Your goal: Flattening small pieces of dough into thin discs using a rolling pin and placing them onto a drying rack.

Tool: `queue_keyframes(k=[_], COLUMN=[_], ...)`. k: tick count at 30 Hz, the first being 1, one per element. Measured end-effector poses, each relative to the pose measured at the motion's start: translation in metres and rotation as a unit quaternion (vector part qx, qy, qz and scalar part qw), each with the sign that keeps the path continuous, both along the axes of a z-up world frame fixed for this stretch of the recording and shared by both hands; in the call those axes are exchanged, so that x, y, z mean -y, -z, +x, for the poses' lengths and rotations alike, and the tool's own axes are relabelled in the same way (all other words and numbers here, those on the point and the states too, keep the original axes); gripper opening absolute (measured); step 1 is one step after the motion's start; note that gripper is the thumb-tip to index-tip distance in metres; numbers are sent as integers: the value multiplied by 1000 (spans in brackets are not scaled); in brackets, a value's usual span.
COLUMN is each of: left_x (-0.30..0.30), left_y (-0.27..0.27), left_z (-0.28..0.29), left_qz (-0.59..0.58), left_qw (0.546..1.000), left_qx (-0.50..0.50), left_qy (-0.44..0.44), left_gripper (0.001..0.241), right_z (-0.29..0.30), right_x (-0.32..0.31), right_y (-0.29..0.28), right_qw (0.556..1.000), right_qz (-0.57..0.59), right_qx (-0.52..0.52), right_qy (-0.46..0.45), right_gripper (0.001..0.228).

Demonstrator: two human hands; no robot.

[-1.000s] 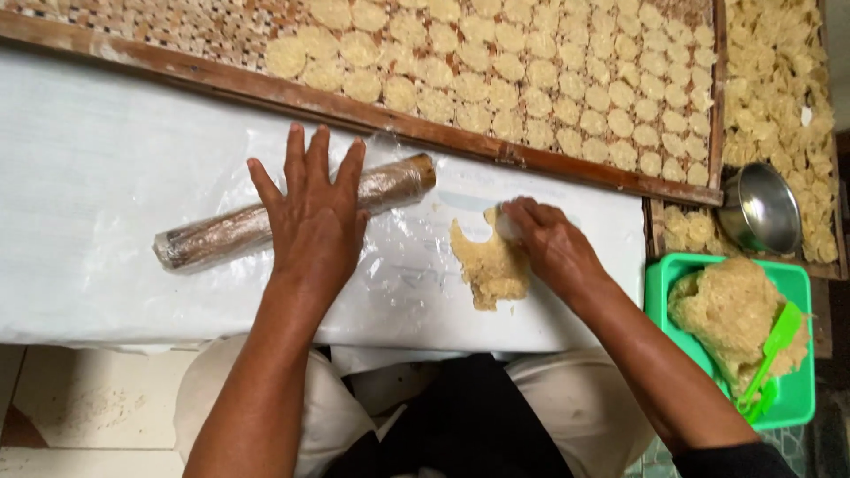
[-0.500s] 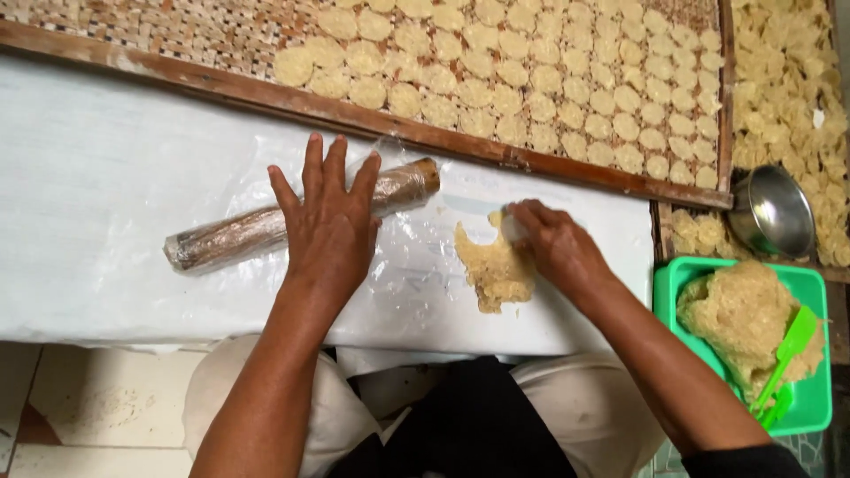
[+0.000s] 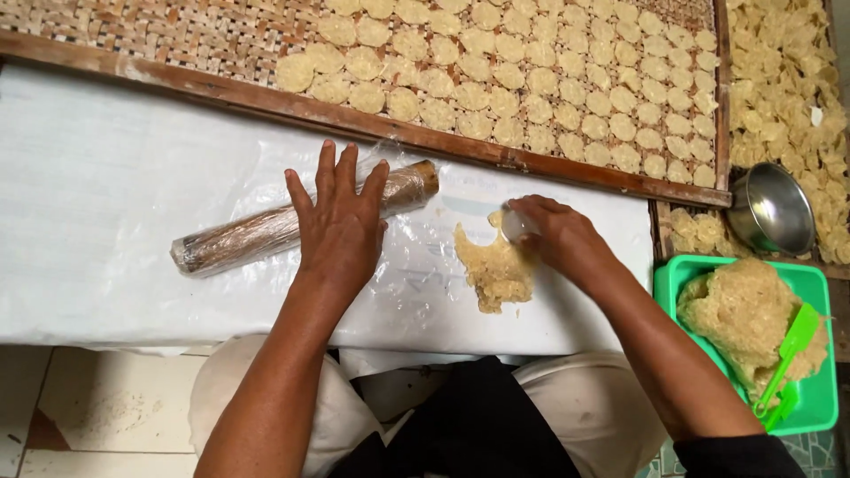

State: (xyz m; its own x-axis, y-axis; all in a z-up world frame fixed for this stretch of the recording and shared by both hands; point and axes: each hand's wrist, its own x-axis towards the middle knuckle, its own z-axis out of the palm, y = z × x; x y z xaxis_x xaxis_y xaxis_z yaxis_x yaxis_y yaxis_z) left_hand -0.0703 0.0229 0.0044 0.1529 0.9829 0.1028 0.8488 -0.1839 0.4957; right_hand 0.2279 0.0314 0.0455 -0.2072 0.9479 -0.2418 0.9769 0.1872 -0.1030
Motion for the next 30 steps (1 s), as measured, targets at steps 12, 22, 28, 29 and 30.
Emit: queue_keyframes(k=[12, 22, 28, 29, 30], left_x=[4, 0, -10, -12, -14], left_y=[-11, 24, 54, 58, 61], left_z=[11, 72, 106, 109, 113], left_qz=[16, 140, 193, 210, 226], left_qw=[999, 980, 964, 959, 954], left_qx=[13, 9, -47, -56, -64], left_qy=[28, 143, 177, 181, 184], left_gripper=[65, 44, 43, 42, 42], right_z=[130, 98, 68, 68, 68], right_x=[30, 5, 8, 7, 8], right_y=[17, 46, 43, 43, 42], right_qw=[984, 984, 991, 991, 991], right_qz=[10, 163, 119, 121, 124], right_qx=[-7, -55, -59, -49, -40], right_qy=[177, 39, 29, 30, 31], right_gripper=[57, 29, 34, 31, 29])
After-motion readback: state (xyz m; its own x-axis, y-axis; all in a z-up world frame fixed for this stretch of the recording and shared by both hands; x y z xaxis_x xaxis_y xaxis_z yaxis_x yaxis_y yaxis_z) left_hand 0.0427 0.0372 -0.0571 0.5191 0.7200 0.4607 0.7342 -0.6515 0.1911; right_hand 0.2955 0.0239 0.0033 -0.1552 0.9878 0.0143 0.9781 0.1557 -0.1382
